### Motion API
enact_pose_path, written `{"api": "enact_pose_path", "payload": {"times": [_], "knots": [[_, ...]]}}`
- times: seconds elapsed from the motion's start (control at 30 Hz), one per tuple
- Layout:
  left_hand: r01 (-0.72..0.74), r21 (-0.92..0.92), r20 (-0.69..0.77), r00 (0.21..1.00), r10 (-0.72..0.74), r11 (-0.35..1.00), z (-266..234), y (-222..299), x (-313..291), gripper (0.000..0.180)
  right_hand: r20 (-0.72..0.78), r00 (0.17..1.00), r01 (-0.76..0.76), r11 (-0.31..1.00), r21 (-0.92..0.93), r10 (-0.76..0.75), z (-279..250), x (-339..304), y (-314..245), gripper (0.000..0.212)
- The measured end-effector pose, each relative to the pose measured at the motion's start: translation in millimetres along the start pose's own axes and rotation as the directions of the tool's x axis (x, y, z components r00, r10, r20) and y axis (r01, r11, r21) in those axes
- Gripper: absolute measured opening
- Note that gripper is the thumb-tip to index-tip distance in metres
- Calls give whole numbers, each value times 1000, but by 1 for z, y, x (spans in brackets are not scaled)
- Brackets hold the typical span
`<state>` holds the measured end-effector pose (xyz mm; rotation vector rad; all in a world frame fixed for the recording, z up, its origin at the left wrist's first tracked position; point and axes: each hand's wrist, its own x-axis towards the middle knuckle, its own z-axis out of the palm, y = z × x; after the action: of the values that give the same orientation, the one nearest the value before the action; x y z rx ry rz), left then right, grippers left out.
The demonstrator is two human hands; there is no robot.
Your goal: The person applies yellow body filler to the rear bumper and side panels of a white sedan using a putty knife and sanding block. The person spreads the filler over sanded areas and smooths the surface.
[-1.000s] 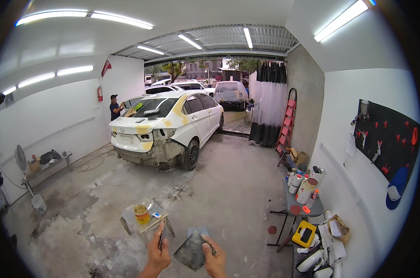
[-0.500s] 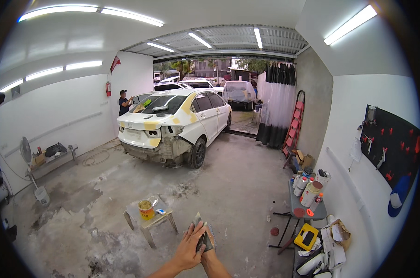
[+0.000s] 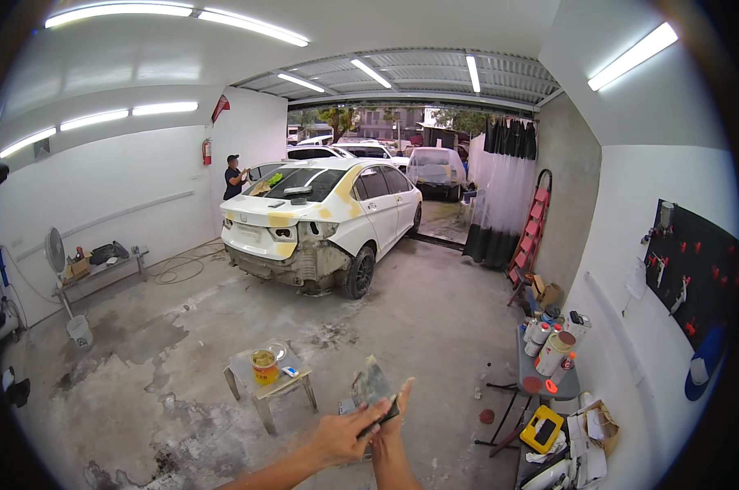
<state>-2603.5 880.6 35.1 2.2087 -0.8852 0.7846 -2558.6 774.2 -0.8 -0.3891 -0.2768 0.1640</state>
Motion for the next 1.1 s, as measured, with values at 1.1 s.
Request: {"api": "enact_pose_path", "payload": {"times": [1.1], "knots": [[181,-46,8,983,-181,982,54,34,-38,48,-26,993,-115,991,-68,113,-69,-36,-28,70]]}}
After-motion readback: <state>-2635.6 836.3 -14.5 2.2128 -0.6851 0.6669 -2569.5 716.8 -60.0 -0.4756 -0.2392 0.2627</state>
